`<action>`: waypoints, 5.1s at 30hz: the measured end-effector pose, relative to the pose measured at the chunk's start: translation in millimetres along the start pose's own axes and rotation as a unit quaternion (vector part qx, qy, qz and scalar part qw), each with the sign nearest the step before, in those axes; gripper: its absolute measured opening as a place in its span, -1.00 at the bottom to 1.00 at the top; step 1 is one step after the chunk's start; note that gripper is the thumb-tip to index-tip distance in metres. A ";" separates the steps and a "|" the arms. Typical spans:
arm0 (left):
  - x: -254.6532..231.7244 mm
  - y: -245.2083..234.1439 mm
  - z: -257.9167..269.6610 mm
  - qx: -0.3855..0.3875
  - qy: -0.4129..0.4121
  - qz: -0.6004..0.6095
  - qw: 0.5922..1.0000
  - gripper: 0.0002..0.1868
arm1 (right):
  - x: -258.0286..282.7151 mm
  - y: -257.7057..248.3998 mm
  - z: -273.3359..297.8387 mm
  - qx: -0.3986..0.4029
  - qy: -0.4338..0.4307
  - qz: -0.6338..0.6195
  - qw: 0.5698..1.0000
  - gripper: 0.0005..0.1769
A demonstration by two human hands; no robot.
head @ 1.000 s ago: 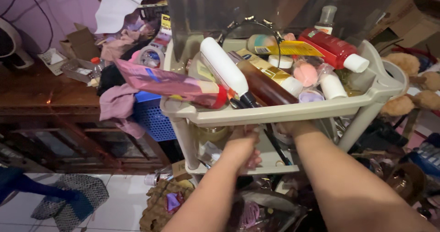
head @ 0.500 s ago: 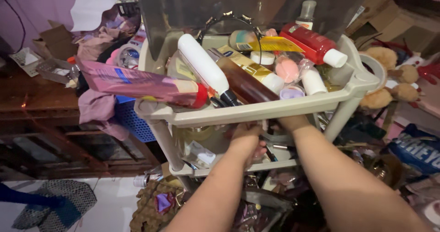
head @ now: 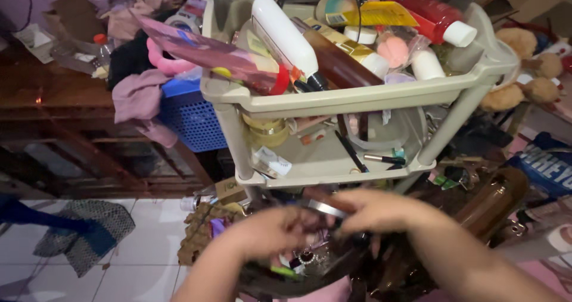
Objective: The person packs a brown handbag with toiletries and cosmetics from a nearby rolling cart, then places the bag on a pile of clothes. The person then opens a gray bag and packs it with items from the same cart. The person closes both bags and places them on the cart.
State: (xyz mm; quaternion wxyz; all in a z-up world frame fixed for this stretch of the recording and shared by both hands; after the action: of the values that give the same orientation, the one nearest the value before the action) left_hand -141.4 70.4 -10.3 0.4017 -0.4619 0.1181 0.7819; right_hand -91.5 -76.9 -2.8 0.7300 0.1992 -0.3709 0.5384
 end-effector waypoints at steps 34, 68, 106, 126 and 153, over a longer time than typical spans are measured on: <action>58.1 -18.9 35.4 -0.372 -0.073 -0.266 0.886 -0.77 | 4.0 15.7 -19.3 -0.199 -0.014 0.393 0.898 -0.73; -91.2 -48.2 16.7 -0.426 0.264 -0.309 0.808 -0.72 | -0.2 -252.9 -75.4 -0.489 -0.067 0.489 0.719 -0.54; -174.6 -101.3 197.1 -0.762 0.324 -0.218 0.516 0.20 | 236.7 -96.2 137.8 -0.567 -0.034 0.426 0.704 -0.38; -212.5 -92.4 197.9 -0.624 0.594 -0.158 0.482 -0.67 | 224.8 -138.1 136.4 -0.581 -0.066 0.423 0.692 -0.29; 18.9 -8.4 98.8 -0.451 0.101 -0.300 0.835 -0.51 | 14.2 50.1 -83.2 -0.150 -0.297 -0.038 0.942 -0.34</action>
State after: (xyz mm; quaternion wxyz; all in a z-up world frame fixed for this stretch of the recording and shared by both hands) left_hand -201.9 140.6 29.7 0.3498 -0.6811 -0.3517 0.5386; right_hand -109.1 6.7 -51.2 0.6285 0.2519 -0.6393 0.3644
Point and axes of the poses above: each hand's wrist, its own z-axis away from the middle knuckle, its own y-axis out of the palm, x = y × z, the point moved 9 cm from there along -z, towards the middle knuckle, and after that the axes turned 8 degrees about x, right-handed, at the moved point
